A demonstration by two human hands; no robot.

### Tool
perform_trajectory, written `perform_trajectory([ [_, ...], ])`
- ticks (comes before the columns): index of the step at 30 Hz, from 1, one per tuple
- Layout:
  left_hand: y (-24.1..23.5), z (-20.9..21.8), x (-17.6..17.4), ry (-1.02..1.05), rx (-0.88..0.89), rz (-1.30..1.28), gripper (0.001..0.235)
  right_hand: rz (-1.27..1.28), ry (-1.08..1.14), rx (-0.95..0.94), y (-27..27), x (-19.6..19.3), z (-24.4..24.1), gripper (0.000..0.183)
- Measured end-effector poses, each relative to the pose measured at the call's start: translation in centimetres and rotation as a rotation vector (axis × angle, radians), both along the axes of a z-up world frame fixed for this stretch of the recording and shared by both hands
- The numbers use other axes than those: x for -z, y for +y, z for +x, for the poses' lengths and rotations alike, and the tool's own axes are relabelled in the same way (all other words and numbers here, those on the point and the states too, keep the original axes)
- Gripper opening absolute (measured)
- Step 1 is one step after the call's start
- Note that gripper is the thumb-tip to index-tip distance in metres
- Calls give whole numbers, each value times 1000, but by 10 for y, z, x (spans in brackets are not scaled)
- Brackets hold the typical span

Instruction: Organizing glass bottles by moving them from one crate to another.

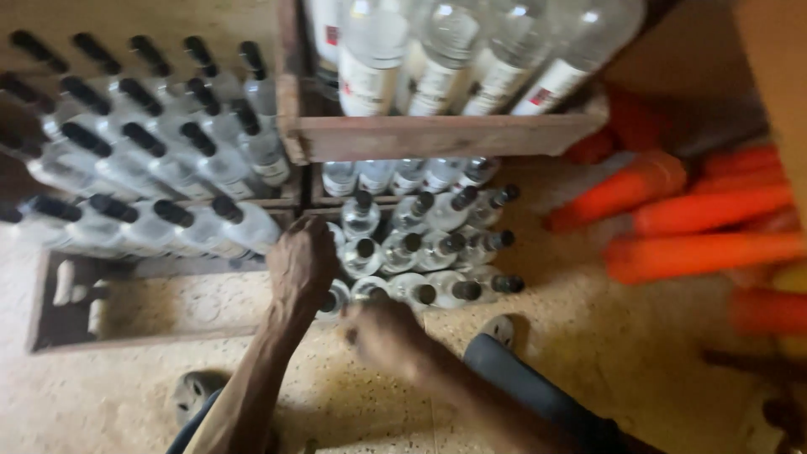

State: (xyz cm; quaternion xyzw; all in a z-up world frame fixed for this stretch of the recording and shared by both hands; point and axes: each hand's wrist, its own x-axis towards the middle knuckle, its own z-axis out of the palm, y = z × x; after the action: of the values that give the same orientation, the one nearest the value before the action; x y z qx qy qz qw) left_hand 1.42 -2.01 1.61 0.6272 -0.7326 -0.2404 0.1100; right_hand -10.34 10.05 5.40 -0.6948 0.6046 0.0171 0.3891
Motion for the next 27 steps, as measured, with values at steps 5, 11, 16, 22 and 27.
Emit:
perform_trajectory([
  [5,12,-9,2,42,-52,-75,21,-23,23,385,-20,-61,-69,23],
  [11,57,-43,-56,231,162,-468,19,25,175,291,68,25,-82,16],
  [16,65,-104,8,316,392,-471,9,25,179,286,111,76,-97,18],
  [22,56,-216,16,421,340,240,64,51,151,211,156,123,-61,20],
  [27,45,-265,102,392,286,401,46,107,146,173,215,150,-31,22],
])
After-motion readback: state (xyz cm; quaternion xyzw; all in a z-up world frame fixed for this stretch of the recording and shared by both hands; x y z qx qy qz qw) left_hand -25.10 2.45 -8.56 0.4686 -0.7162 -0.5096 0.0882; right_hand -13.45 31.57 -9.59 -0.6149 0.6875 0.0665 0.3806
